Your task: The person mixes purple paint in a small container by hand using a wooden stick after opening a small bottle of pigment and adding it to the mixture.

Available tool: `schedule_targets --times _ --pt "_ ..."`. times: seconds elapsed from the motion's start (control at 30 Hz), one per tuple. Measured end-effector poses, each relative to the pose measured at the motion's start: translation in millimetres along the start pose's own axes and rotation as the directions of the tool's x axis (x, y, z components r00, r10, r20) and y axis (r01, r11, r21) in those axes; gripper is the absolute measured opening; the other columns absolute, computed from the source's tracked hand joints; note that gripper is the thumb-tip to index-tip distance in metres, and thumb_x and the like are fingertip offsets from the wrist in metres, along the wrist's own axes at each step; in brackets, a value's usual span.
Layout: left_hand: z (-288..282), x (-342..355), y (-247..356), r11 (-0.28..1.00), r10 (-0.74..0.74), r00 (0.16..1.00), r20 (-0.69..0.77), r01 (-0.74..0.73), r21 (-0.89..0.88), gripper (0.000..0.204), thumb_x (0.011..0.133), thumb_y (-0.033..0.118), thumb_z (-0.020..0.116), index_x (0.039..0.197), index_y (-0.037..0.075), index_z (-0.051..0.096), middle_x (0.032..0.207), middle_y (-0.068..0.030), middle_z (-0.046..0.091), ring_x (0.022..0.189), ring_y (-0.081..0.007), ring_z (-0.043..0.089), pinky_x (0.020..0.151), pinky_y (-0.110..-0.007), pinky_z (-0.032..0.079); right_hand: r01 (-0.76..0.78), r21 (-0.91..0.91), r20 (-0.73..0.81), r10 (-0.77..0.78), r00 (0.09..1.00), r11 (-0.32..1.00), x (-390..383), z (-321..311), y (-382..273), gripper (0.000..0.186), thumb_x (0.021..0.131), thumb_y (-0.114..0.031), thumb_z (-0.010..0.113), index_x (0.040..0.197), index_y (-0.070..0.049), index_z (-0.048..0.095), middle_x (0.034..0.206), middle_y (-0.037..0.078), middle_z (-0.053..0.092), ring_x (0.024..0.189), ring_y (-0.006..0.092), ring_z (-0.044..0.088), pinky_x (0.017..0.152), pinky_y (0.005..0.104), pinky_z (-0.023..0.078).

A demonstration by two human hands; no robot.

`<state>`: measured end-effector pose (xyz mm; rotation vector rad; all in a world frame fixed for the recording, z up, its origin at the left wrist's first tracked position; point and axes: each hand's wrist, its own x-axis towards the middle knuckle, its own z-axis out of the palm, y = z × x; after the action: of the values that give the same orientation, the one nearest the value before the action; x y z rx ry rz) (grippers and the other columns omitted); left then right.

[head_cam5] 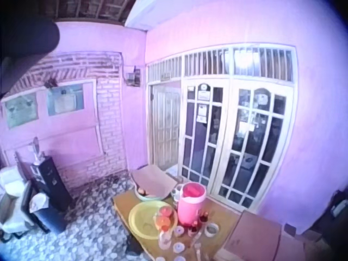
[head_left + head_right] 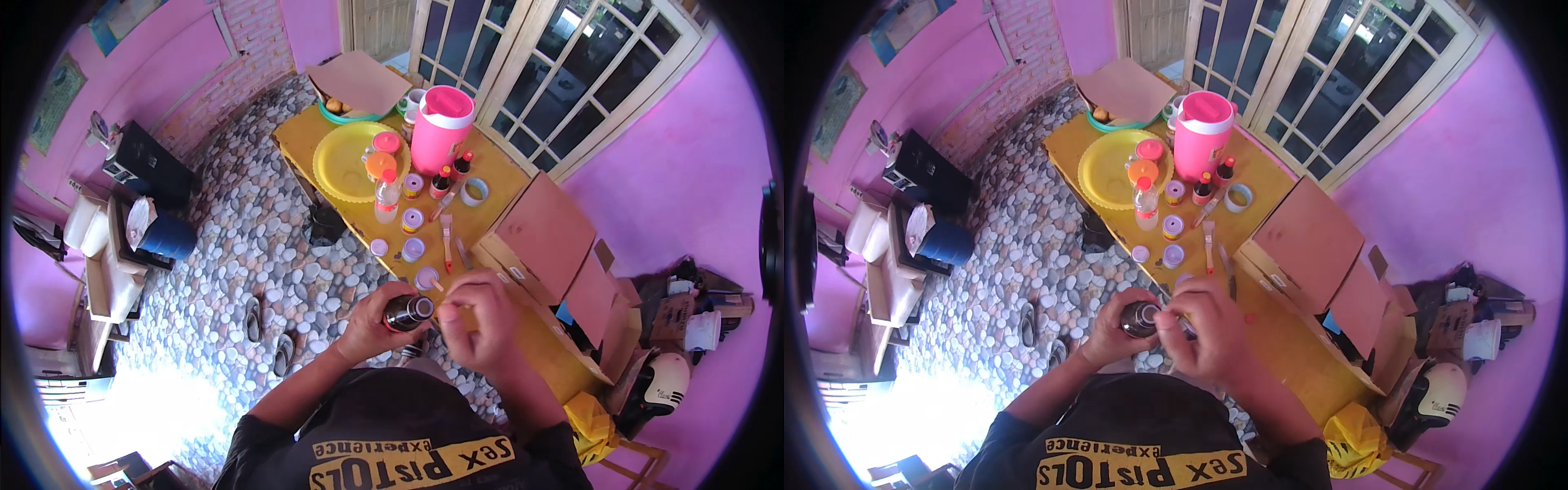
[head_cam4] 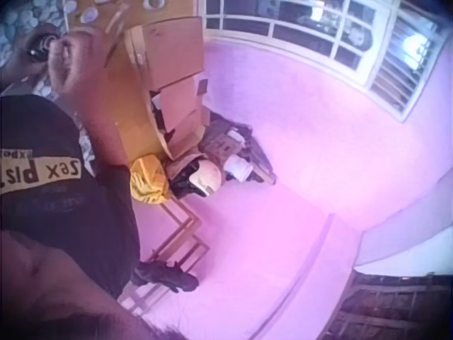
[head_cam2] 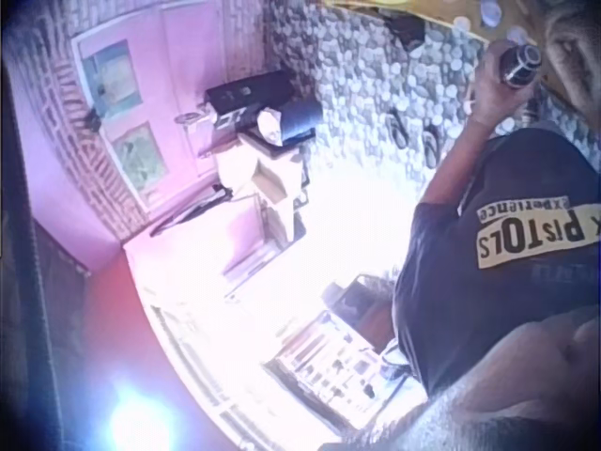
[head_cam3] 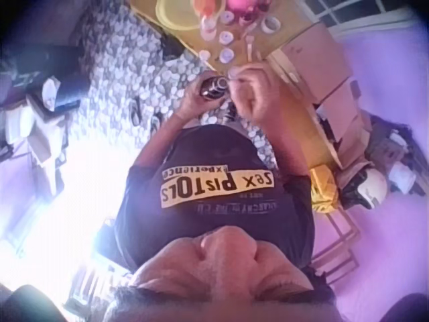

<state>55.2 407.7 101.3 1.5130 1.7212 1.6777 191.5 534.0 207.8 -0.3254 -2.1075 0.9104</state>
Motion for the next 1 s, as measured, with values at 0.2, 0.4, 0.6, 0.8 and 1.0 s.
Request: schedule_targets --times 0.2,0.4,0.6,0.8,1.0 --pt "10 5 9 0.997 -0.035 0.996 0.084 0.041 -0.067 0.061 0.074 0.016 0.093 0.125 0.008 0.059 0.108 -0.0134 0.072 0.093 -0.0319 0.075 0.08 -0.039 0.061 0.184 -0.116 0.061 -0.178 0.982 0.976 8 5 2 0.025 0.092 -0.015 0.079 0.08 -0.003 0.06 0.081 0.011 0.061 0.064 0.0278 0.06 0.056 0.0373 0.048" --pt "12 -4 13 0.988 -0.104 0.982 0.156 0.12 -0.098 0.061 0.075 0.022 0.093 0.125 0.008 0.06 0.109 -0.015 0.073 0.095 -0.0313 0.076 0.081 -0.04 0.061 0.232 -0.126 0.057 -0.227 0.972 0.964 1 5 12 0.04 0.101 -0.029 0.07 0.074 -0.003 0.056 0.075 0.011 0.058 0.058 0.0256 0.056 0.052 0.0358 0.043" --pt "10 10 22 0.976 -0.138 0.964 0.227 0.171 -0.133 0.062 0.076 0.025 0.093 0.126 0.008 0.059 0.108 -0.015 0.073 0.097 -0.0307 0.076 0.083 -0.041 0.061 0.19 -0.079 -0.102 -0.198 0.975 0.979 1 7 18 0.04 0.105 -0.029 0.063 0.075 -0.004 0.058 0.075 0.01 0.059 0.06 0.0255 0.059 0.055 0.0353 0.047" --pt "4 22 24 0.993 -0.061 0.973 0.224 0.083 -0.089 0.062 0.077 0.023 0.091 0.127 0.006 0.058 0.105 -0.0158 0.073 0.096 -0.0336 0.075 0.083 -0.041 0.06 0.108 -0.09 -0.106 -0.117 0.987 0.99 12 8 14 0.051 0.114 -0.032 0.042 0.073 -0.003 0.051 0.072 0.012 0.056 0.06 0.0227 0.056 0.054 0.0339 0.041" --pt "1 28 27 0.997 -0.048 0.971 0.233 0.061 -0.05 0.061 0.078 0.023 0.09 0.127 0.005 0.057 0.104 -0.0163 0.073 0.095 -0.0346 0.075 0.081 -0.043 0.06 -0.025 0.017 -0.007 0.025 1.0 1.0 16 2 10 0.037 0.111 -0.019 0.044 0.08 -0.001 0.053 0.076 0.013 0.055 0.063 0.0287 0.057 0.058 0.0384 0.044"
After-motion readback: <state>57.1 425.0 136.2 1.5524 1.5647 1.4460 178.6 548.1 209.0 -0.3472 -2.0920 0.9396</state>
